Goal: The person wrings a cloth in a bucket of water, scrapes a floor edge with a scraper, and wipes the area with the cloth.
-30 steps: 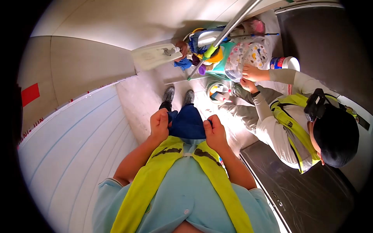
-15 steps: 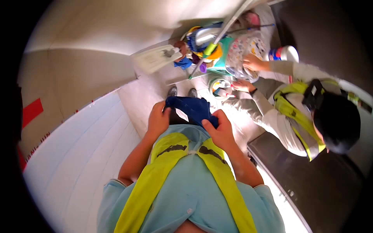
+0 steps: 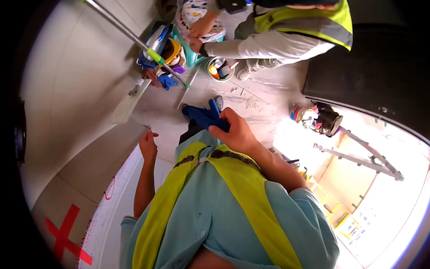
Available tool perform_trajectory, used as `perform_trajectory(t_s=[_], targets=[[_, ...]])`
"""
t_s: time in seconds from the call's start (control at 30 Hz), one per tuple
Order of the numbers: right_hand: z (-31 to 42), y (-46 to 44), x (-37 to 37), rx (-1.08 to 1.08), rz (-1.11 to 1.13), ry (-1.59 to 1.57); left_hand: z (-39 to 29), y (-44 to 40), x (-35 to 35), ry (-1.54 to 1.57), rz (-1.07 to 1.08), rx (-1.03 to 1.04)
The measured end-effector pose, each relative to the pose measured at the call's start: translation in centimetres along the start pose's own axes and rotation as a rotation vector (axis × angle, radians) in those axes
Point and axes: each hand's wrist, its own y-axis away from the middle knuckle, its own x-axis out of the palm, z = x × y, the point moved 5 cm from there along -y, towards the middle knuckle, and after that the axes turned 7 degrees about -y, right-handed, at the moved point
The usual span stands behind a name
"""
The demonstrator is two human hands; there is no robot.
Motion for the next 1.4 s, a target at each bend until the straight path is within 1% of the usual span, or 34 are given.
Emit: perform_trajectory(t_s=[0.03, 0.07, 0.1, 0.17, 0.27, 0.33, 0.37, 0.4, 0.5, 0.53, 0.63, 0.67, 0.7, 0.73, 0.83, 0.9, 0.93, 0.97, 1.0, 1.03, 1.1, 1.13, 1.17, 1.2, 1.23, 1.3, 1.33, 1.37, 1.4], targets=[[-1.0, 0.9, -1.3, -0.002, -0.048, -0.004, 0.0, -0.1, -0.3, -0.072, -0.024, 0.030], [-1.8, 1.9, -2.5, 0.032, -0.079, -0.019, 0.4, -0.1, -0.4, -0.144, -0.009, 0.003], [-2.8, 3.0, -3.5, 0.104, -0.104, -0.034, -0.2, 0.4, -0.8, -0.240, -0.036, 0.094], [-5.3, 5.0, -5.4, 0.068, -0.205, -0.045, 2.0, 0.3, -0.4, -0.366, 0.019, 0.015], [-8.5, 8.1, -8.1, 0.108, -0.287, -0.082, 3.3, 1.3, 0.4, -0.606, 0.094, 0.002], [-10.5, 10.2, -10.1, 0.078, -0.364, -0.076, 9.2, -0.6, 2.6, -0.963, 0.261, 0.229], [-11.5, 11.3, -11.3, 0.063, -0.405, -0.072, 10.6, -1.0, 3.8, -1.139, 0.346, 0.346], [-12.9, 12.5, -12.5, 0.072, -0.452, -0.090, 10.6, -0.7, 4.2, -1.156, 0.452, 0.079], [-18.6, 15.7, -16.4, 0.061, -0.554, -0.263, 6.9, 1.4, 7.3, -1.089, 0.230, 0.248], [-19.3, 16.8, -18.1, 0.073, -0.579, -0.329, 3.7, 2.6, 9.3, -1.030, 0.264, 0.288], [-23.4, 19.3, -22.6, 0.083, -0.588, -0.613, -5.1, 6.5, 16.4, -0.819, 0.238, 0.436], [-24.1, 19.9, -24.0, 0.052, -0.588, -0.726, -7.1, 7.8, 19.4, -0.715, 0.316, 0.479], [-24.7, 20.4, -25.7, 0.009, -0.607, -0.698, -9.8, 8.9, 23.4, -0.601, 0.403, 0.537], [-23.5, 20.7, -27.5, -0.018, -0.528, -0.870, -14.3, 12.0, 27.3, -0.553, 0.520, 0.665], [-18.2, 22.2, -32.8, -0.155, -0.243, -1.307, -27.7, 26.4, 35.7, -0.466, 0.869, 1.036], [-14.5, 23.9, -37.2, -0.391, -0.169, -1.452, -33.0, 33.7, 40.6, -0.261, 1.073, 1.231], [-13.8, 24.8, -39.5, -0.539, -0.193, -1.495, -33.4, 35.8, 44.6, -0.161, 1.145, 1.195], [-13.4, 25.2, -41.5, -0.685, -0.212, -1.537, -34.1, 37.0, 47.7, -0.140, 1.212, 1.135], [-13.8, 25.3, -43.5, -0.845, -0.291, -1.518, -34.7, 38.3, 50.7, -0.120, 1.276, 1.071], [-16.2, 25.2, -45.3, -0.841, -0.482, -1.334, -36.8, 39.2, 51.4, -0.091, 1.266, 1.020], [-21.0, 24.1, -47.6, -0.691, -0.822, -0.795, -41.1, 41.0, 52.8, -0.028, 1.243, 0.918], [-24.3, 23.3, -47.6, -0.486, -0.849, -0.559, -43.2, 41.4, 53.3, -0.002, 1.258, 0.942], [-26.2, 21.7, -47.3, -0.424, -0.738, -0.669, -45.1, 41.3, 54.6, 0.026, 1.269, 0.968], [-29.3, 20.0, -46.7, -0.338, -0.684, -0.798, -46.2, 41.0, 56.1, -0.082, 1.154, 1.170], [-32.0, 18.3, -46.2, -0.244, -0.624, -0.931, -46.9, 40.8, 58.0, -0.249, 1.145, 1.258], [-35.0, 14.9, -49.3, -0.174, -0.815, -1.092, -49.1, 40.3, 62.5, -0.430, 1.163, 1.261], [-35.2, 13.4, -52.3, -0.161, -0.819, -1.219, -51.1, 39.9, 64.8, -0.410, 1.244, 1.256], [-37.0, 11.7, -54.8, -0.085, -0.780, -1.345, -53.2, 39.2, 66.7, -0.389, 1.326, 1.247], [-39.0, 10.1, -57.1, -0.017, -0.758, -1.442, -53.9, 37.9, 68.7, -0.331, 1.315, 1.281]])
